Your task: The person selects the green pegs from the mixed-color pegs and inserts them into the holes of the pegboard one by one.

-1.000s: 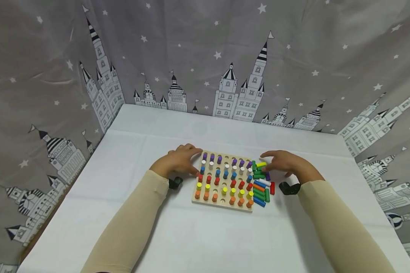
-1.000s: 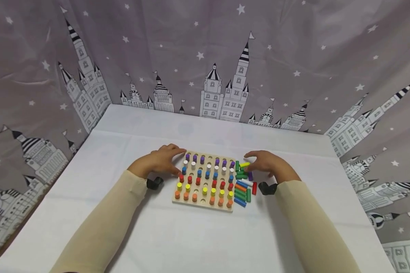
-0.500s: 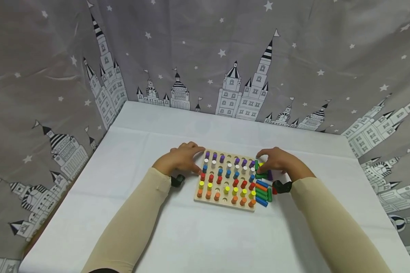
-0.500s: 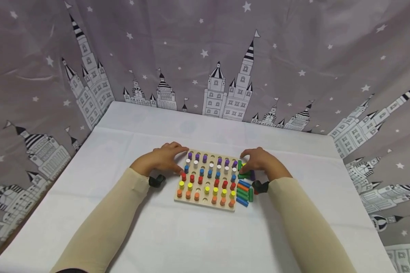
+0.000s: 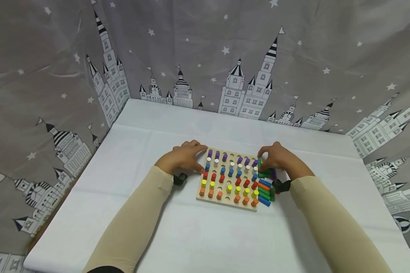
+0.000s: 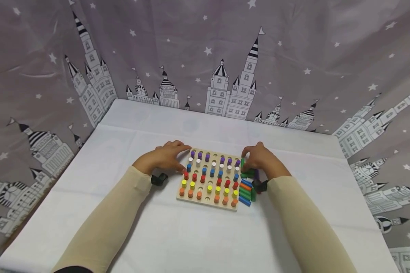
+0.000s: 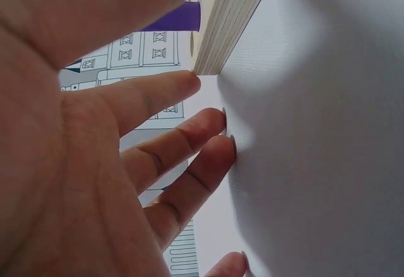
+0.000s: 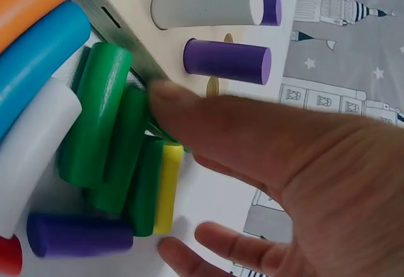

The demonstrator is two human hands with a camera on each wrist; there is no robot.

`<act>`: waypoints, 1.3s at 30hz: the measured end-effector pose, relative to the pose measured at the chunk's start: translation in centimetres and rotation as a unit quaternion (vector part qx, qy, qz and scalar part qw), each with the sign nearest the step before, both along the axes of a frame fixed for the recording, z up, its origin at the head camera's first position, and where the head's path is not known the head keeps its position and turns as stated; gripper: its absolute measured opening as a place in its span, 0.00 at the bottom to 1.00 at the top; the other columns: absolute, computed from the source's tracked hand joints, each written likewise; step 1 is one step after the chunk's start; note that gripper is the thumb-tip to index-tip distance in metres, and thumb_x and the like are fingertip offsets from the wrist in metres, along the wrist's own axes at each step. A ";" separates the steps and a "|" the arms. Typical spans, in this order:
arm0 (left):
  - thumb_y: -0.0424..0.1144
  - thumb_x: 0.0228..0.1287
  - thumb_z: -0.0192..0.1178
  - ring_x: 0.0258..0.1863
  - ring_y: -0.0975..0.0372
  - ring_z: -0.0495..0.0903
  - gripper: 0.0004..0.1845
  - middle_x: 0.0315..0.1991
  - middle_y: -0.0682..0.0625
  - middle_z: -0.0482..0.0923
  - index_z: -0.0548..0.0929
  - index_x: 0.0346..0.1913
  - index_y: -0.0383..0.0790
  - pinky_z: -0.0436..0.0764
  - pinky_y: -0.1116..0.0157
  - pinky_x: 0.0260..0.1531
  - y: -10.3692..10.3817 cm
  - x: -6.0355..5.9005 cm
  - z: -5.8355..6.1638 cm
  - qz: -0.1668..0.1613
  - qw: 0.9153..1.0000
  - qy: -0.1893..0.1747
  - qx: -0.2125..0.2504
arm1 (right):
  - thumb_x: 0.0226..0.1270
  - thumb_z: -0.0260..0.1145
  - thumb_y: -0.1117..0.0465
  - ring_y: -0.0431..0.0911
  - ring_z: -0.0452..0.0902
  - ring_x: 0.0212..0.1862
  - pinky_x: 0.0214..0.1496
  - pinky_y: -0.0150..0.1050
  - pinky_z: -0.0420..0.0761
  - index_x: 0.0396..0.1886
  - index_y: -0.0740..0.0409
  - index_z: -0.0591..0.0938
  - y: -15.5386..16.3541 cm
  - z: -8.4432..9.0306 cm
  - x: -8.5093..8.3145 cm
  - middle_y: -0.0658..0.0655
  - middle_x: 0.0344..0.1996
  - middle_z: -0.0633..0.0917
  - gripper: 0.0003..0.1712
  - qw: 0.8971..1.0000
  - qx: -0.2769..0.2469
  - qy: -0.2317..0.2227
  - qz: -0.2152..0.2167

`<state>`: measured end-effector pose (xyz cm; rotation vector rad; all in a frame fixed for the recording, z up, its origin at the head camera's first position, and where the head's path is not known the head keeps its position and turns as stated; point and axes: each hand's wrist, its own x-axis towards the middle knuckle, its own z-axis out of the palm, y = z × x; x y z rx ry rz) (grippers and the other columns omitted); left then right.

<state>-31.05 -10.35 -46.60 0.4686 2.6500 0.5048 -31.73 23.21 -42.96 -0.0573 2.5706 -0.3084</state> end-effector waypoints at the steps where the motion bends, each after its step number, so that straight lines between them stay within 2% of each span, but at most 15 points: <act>1: 0.56 0.56 0.79 0.77 0.49 0.64 0.51 0.78 0.47 0.66 0.67 0.81 0.55 0.65 0.37 0.74 0.0 0.0 0.0 0.001 1.000 0.000 0.000 | 0.63 0.78 0.49 0.65 0.70 0.60 0.64 0.63 0.82 0.65 0.49 0.82 -0.1 0.0 -0.1 0.74 0.68 0.65 0.31 1.000 0.000 0.004 -0.001; 6: 0.55 0.56 0.79 0.77 0.49 0.64 0.50 0.78 0.47 0.66 0.67 0.81 0.55 0.65 0.37 0.73 -0.1 0.1 0.2 0.002 1.000 -0.002 -0.001 | 0.65 0.75 0.51 0.64 0.68 0.64 0.72 0.67 0.74 0.64 0.53 0.83 -0.4 0.2 -0.5 0.74 0.70 0.68 0.29 1.000 0.002 0.012 -0.003; 13: 0.55 0.58 0.79 0.77 0.48 0.64 0.50 0.78 0.47 0.66 0.66 0.81 0.55 0.65 0.36 0.73 -0.1 0.1 0.1 0.000 1.000 0.000 -0.003 | 0.67 0.72 0.55 0.64 0.71 0.63 0.68 0.61 0.81 0.69 0.55 0.80 -0.3 0.1 -1.6 0.72 0.71 0.73 0.30 0.999 0.010 0.015 -0.029; 17: 0.55 0.58 0.79 0.77 0.48 0.64 0.50 0.78 0.47 0.66 0.66 0.81 0.55 0.65 0.36 0.73 -0.1 0.1 -0.2 0.000 1.000 -0.004 -0.003 | 0.68 0.67 0.64 0.64 0.70 0.65 0.75 0.64 0.73 0.71 0.52 0.79 -0.3 -0.4 -2.1 0.70 0.73 0.73 0.31 0.999 0.021 0.030 -0.036; 21: 0.55 0.58 0.79 0.77 0.48 0.64 0.50 0.78 0.47 0.66 0.66 0.81 0.55 0.65 0.36 0.74 0.0 0.1 -0.3 -0.006 1.000 -0.008 -0.001 | 0.71 0.62 0.67 0.64 0.69 0.68 0.79 0.66 0.66 0.71 0.51 0.80 -0.6 -0.7 -2.2 0.68 0.75 0.73 0.29 0.998 0.026 0.041 -0.042; 26: 0.56 0.57 0.79 0.78 0.48 0.62 0.51 0.79 0.47 0.65 0.65 0.82 0.56 0.64 0.36 0.74 -0.1 0.2 0.0 -0.005 1.000 -0.008 -0.006 | 0.71 0.67 0.62 0.63 0.72 0.67 0.77 0.64 0.70 0.68 0.54 0.82 -1.2 -0.7 -2.1 0.67 0.71 0.78 0.26 0.997 0.027 0.063 -0.040; 29: 0.55 0.58 0.79 0.79 0.48 0.62 0.50 0.79 0.47 0.64 0.65 0.82 0.56 0.63 0.35 0.75 -0.1 0.2 0.3 -0.004 1.000 -0.010 -0.004 | 0.68 0.70 0.58 0.62 0.76 0.63 0.71 0.62 0.77 0.65 0.54 0.84 -1.5 -0.7 -2.1 0.65 0.66 0.83 0.25 0.994 0.053 0.095 -0.033; 34: 0.54 0.58 0.78 0.79 0.48 0.62 0.50 0.80 0.47 0.64 0.65 0.82 0.55 0.63 0.35 0.76 0.1 0.1 0.4 -0.007 1.000 -0.011 0.002 | 0.69 0.66 0.59 0.61 0.80 0.61 0.64 0.60 0.82 0.64 0.52 0.86 -1.6 -1.0 -2.0 0.64 0.62 0.86 0.23 0.984 0.102 0.145 -0.019; 36: 0.54 0.58 0.79 0.78 0.48 0.62 0.50 0.79 0.47 0.65 0.66 0.81 0.55 0.63 0.35 0.76 0.1 0.1 0.3 -0.006 1.000 -0.010 -0.001 | 0.70 0.65 0.61 0.62 0.80 0.63 0.65 0.61 0.82 0.64 0.52 0.86 -1.6 -1.1 -2.0 0.64 0.62 0.86 0.23 0.982 0.104 0.155 -0.015; 39: 0.55 0.58 0.79 0.78 0.48 0.63 0.50 0.79 0.47 0.65 0.66 0.81 0.55 0.64 0.34 0.75 0.1 0.1 0.2 -0.006 1.000 -0.006 -0.007 | 0.72 0.63 0.63 0.63 0.79 0.65 0.67 0.61 0.80 0.64 0.53 0.86 -1.5 -1.2 -2.1 0.64 0.63 0.85 0.22 0.983 0.079 0.166 -0.023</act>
